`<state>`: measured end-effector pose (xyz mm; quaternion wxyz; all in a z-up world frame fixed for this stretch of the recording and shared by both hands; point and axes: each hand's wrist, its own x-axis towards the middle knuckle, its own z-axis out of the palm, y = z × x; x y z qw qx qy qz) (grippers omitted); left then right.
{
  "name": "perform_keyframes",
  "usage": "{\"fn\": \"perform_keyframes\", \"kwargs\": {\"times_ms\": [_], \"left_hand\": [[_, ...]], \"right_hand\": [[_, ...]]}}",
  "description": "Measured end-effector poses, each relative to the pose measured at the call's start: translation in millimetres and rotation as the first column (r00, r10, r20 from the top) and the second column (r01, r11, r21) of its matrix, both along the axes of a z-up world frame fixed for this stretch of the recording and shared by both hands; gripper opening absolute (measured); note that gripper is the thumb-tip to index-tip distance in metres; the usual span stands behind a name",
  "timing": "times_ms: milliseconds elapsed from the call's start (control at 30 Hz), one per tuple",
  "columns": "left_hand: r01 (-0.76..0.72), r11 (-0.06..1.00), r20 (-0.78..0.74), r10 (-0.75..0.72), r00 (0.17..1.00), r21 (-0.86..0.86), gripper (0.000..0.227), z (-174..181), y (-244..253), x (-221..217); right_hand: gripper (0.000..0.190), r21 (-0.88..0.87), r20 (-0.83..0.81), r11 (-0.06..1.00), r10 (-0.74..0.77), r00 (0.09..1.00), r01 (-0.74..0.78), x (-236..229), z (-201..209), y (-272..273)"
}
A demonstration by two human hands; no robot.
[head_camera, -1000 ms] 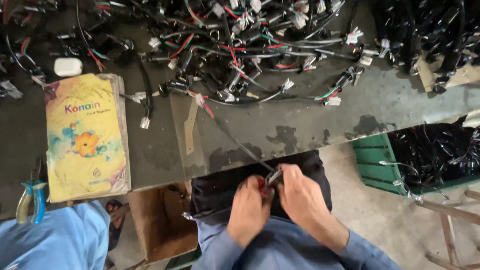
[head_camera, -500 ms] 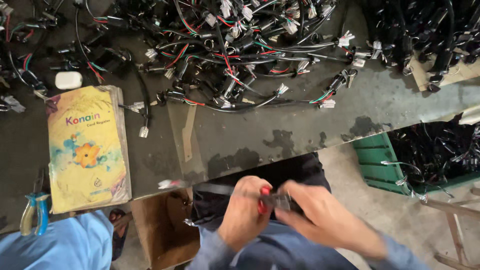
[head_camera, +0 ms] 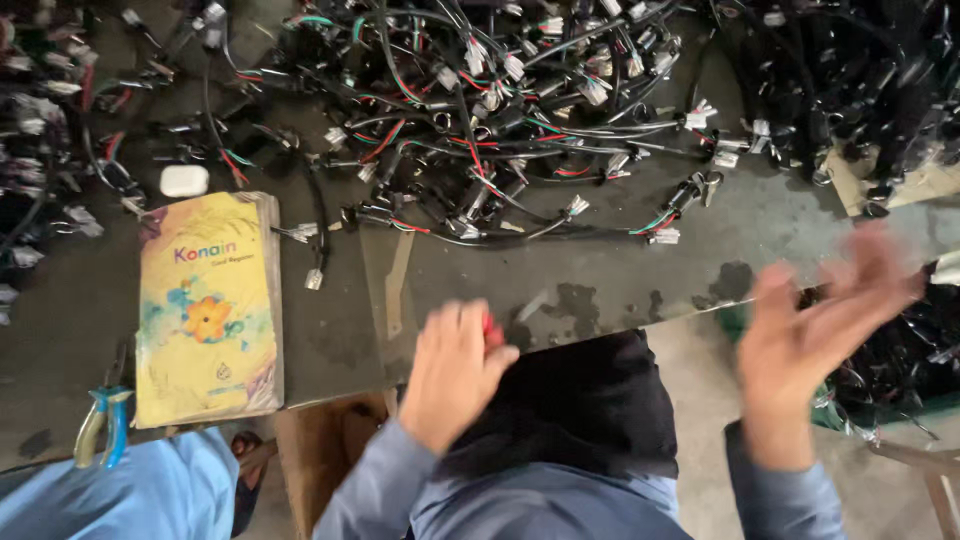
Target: The person repeatedly picks up short black wires from a pile on a metal table, strips the outer insulation with red-handled pliers, and drops the processed wires back onto the table. The task continues in a repetitive loop throughout the clip.
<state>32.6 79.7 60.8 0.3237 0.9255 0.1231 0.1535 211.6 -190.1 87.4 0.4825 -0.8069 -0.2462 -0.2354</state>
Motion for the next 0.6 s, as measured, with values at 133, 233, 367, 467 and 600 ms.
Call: {"fn": "perform_keyframes", "kwargs": {"times_ms": [133, 233, 367, 467, 600], "left_hand": [[-0.1, 0.982, 0.099, 0.085, 0.991, 0.162, 0.036, -7.7, 50.4, 48.7], [-0.05, 0.925, 0.123, 0.004, 0.992, 0.376, 0.037, -1.2, 75.4, 67.4], [0.108, 0.979, 0.159, -0.136, 0.978, 0.174, 0.017, 32.5, 77.7, 58.6], [-0.066, 0.972, 0.251, 0.124, 0.96, -0.227, 0.017, 58.0, 45.4, 18.5], [0.006, 0.869, 0.267, 0.146, 0.952, -0.495, 0.021, 44.7, -40.3, -21.8]], "right_hand": [[0.06, -0.109, -0.188, 0.981, 0.139, 0.972, -0.161, -51.1, -18.7, 20.2], [0.05, -0.185, -0.266, 0.947, 0.21, 0.941, -0.264, -76.5, -30.5, 31.5], [0.047, -0.097, -0.436, 0.917, 0.31, 0.845, -0.387, -96.5, -34.4, 35.3], [0.039, 0.156, -0.695, 0.848, 0.458, 0.553, -0.507, -92.4, -31.4, 44.3], [0.046, 0.714, -0.498, 0.548, 0.835, 0.233, -0.437, -78.9, -16.0, 51.6]]}}
